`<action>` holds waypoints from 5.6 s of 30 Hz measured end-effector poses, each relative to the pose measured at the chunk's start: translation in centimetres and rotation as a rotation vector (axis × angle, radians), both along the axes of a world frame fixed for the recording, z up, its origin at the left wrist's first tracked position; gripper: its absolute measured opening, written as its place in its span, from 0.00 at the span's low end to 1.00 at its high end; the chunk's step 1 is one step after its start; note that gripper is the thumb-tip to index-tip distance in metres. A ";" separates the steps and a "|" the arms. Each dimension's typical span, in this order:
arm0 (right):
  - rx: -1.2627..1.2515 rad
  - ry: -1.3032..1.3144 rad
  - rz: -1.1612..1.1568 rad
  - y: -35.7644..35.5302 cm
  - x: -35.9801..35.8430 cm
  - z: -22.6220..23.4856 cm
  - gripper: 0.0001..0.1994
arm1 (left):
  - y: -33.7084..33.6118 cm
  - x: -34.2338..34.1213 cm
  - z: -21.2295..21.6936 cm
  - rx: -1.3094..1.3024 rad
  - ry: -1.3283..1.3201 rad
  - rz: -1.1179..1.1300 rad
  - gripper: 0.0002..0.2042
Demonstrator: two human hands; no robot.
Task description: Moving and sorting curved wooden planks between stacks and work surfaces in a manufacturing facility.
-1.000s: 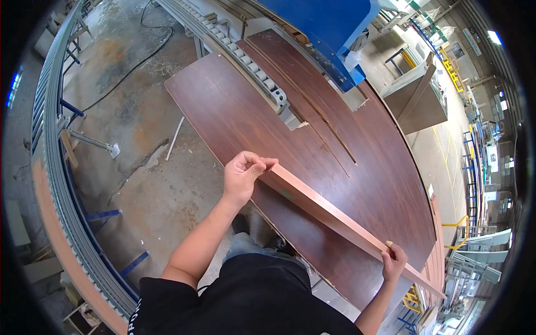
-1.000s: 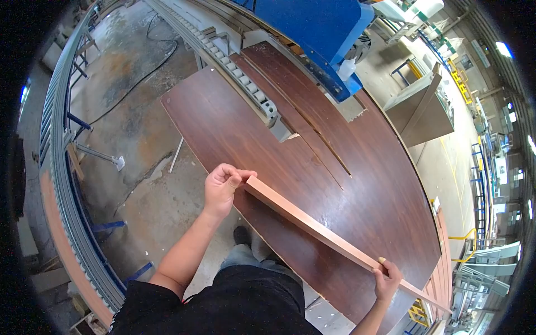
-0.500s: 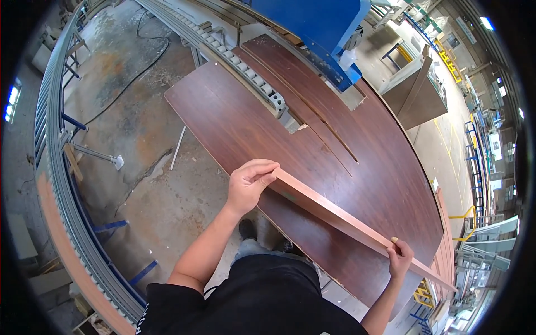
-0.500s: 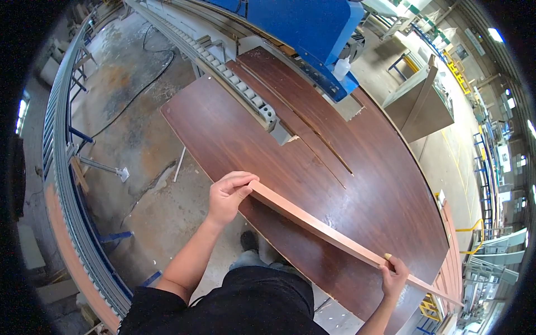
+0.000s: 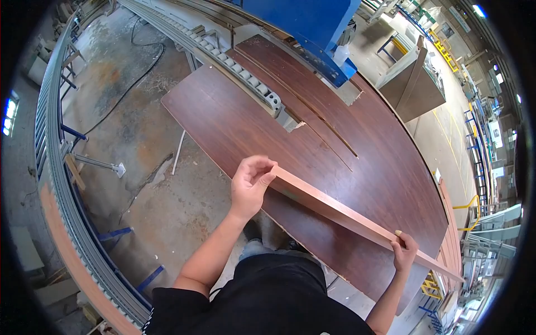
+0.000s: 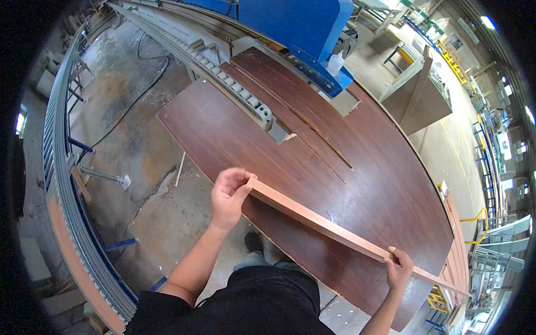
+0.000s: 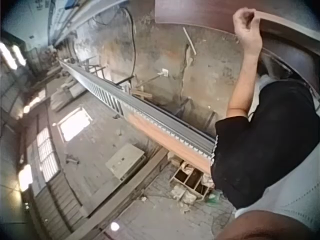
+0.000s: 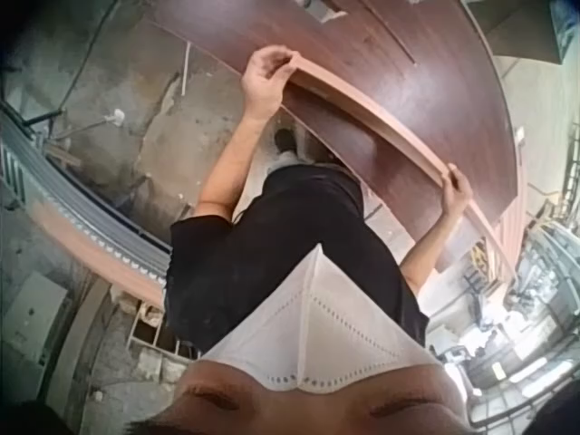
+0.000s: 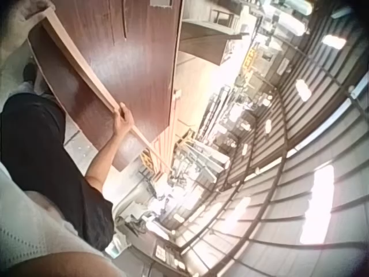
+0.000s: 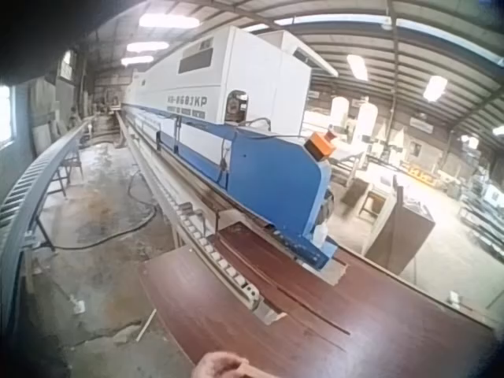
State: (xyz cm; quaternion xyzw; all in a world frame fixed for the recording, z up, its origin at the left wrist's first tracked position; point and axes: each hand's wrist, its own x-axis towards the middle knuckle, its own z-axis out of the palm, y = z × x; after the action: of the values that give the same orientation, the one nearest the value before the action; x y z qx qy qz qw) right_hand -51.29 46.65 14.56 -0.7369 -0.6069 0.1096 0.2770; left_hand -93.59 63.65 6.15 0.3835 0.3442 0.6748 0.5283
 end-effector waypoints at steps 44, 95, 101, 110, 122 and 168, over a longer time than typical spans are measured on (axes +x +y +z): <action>0.052 0.021 0.001 0.1 -0.5 0.3 0.16 | -0.2 0.0 0.7 -0.043 0.151 0.017 0.04; 0.140 -0.160 0.056 -0.4 0.6 1.1 0.14 | -0.4 0.9 0.1 -0.038 0.245 0.125 0.02; 0.128 -0.175 0.035 -0.4 0.5 1.0 0.14 | -0.9 1.9 2.9 -0.103 0.264 0.237 0.07; 0.134 -0.200 0.057 -0.5 0.4 1.4 0.13 | -0.6 1.3 2.6 -0.130 0.276 0.292 0.10; 0.160 -0.175 0.064 -0.6 0.6 1.2 0.13 | -0.1 0.6 2.1 -0.068 0.376 0.227 0.10; 0.199 -0.180 0.065 -1.1 0.9 0.9 0.14 | -0.1 0.3 1.4 0.018 0.328 0.061 0.17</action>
State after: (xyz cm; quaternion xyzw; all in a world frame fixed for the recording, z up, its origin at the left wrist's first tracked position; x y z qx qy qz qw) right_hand -50.42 45.57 15.43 -0.6927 -0.6605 -0.0088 0.2896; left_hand -93.30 63.57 7.51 0.4825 0.4312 0.6221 0.4408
